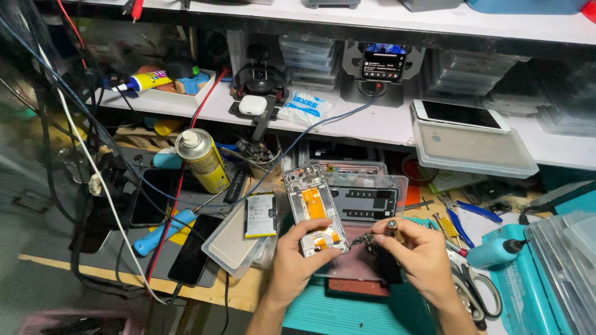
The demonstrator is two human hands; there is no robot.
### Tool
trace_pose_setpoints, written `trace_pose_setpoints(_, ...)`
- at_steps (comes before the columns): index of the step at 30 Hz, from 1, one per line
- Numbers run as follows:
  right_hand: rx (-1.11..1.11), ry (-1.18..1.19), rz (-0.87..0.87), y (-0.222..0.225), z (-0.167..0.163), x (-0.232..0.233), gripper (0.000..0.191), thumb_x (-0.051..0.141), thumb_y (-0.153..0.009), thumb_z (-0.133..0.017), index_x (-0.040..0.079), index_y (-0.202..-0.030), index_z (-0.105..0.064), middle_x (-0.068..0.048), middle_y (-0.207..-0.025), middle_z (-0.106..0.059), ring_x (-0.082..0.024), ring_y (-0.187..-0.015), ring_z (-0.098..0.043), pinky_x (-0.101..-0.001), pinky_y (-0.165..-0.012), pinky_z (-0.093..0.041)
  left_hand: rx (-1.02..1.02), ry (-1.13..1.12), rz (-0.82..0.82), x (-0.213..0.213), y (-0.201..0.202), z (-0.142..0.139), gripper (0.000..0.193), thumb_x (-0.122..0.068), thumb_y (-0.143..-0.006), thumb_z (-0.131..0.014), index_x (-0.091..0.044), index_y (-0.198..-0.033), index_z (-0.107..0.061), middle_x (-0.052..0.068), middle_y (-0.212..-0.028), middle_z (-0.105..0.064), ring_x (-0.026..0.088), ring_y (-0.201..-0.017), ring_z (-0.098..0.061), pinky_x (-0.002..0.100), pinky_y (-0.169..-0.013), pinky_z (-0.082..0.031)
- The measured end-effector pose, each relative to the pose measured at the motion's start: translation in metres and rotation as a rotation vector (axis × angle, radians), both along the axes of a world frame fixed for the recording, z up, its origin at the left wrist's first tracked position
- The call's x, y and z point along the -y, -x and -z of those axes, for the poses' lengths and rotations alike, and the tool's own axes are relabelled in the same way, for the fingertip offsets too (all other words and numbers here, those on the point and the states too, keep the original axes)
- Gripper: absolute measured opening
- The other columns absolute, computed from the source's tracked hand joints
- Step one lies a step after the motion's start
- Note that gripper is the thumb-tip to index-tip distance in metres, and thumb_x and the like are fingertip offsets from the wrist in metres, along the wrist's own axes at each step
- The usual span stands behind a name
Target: The person repairs a disassembled smartphone at a workbench, using a screwdriver to unscrew and remove components from the phone body, lifting out the battery and internal parts, and handling the opened chassis and small components on the mat.
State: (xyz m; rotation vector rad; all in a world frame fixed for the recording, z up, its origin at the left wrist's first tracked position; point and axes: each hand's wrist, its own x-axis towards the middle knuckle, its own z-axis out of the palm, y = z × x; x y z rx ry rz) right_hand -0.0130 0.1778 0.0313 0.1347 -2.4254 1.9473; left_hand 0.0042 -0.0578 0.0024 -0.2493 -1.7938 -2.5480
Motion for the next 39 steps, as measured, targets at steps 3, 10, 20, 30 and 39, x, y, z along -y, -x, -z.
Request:
trace_pose_setpoints(3,-0.068,0.063,-0.061,-0.001,-0.001,0.004,0.012,0.003,-0.090,-0.071,-0.002,-0.100,-0.074,0.002,-0.081,-0.067,-0.003,-0.072,-0.056,-0.0199,-0.063,-0.044,-0.057,0.100,-0.029,-0.003,-0.002,-0.001,0.039,0.004,-0.078,-0.084,0.001,-0.114,-0.073,0.007,-0.110,-0.067,0.013,-0.099,-0.069,0.025,-0.085,-0.057)
trace_pose_setpoints(10,0.065,0.110,-0.021,-0.008,-0.005,0.017,0.016,0.006,-0.093,-0.066,0.000,-0.104,-0.076,0.001,-0.071,-0.063,-0.006,-0.057,-0.047,-0.0218,-0.051,-0.036,-0.150,0.162,-0.087,-0.011,-0.003,-0.007,0.023,0.001,-0.081,-0.083,0.000,-0.104,-0.077,0.008,-0.106,-0.068,0.013,-0.092,-0.068,0.023,-0.078,-0.056)
trace_pose_setpoints(20,-0.139,-0.003,-0.090,-0.005,-0.016,0.021,0.018,0.002,-0.092,-0.067,-0.002,-0.108,-0.075,-0.003,-0.086,-0.068,-0.007,-0.076,-0.057,-0.0219,-0.066,-0.046,-0.028,0.139,-0.063,-0.015,0.000,0.000,0.009,-0.006,-0.090,-0.075,0.000,-0.093,-0.081,0.008,-0.101,-0.070,0.013,-0.086,-0.070,0.025,-0.069,-0.061)
trace_pose_setpoints(30,0.053,0.097,-0.131,0.000,-0.016,0.023,0.028,0.001,-0.084,-0.075,-0.003,-0.111,-0.073,-0.009,-0.093,-0.077,-0.010,-0.083,-0.069,-0.0253,-0.073,-0.056,-0.094,0.085,0.027,-0.016,0.001,0.003,0.009,-0.003,-0.085,-0.080,0.003,-0.093,-0.079,0.010,-0.104,-0.074,0.015,-0.093,-0.071,0.027,-0.083,-0.057)
trace_pose_setpoints(39,-0.218,-0.124,-0.047,-0.009,-0.021,0.025,0.016,0.008,-0.077,-0.081,-0.002,-0.085,-0.073,-0.003,-0.075,-0.064,-0.010,-0.066,-0.055,-0.0260,-0.059,-0.044,0.060,0.087,-0.133,-0.025,0.006,0.003,0.012,-0.007,-0.086,-0.079,0.003,-0.093,-0.081,0.008,-0.092,-0.070,0.011,-0.074,-0.069,0.022,-0.059,-0.059)
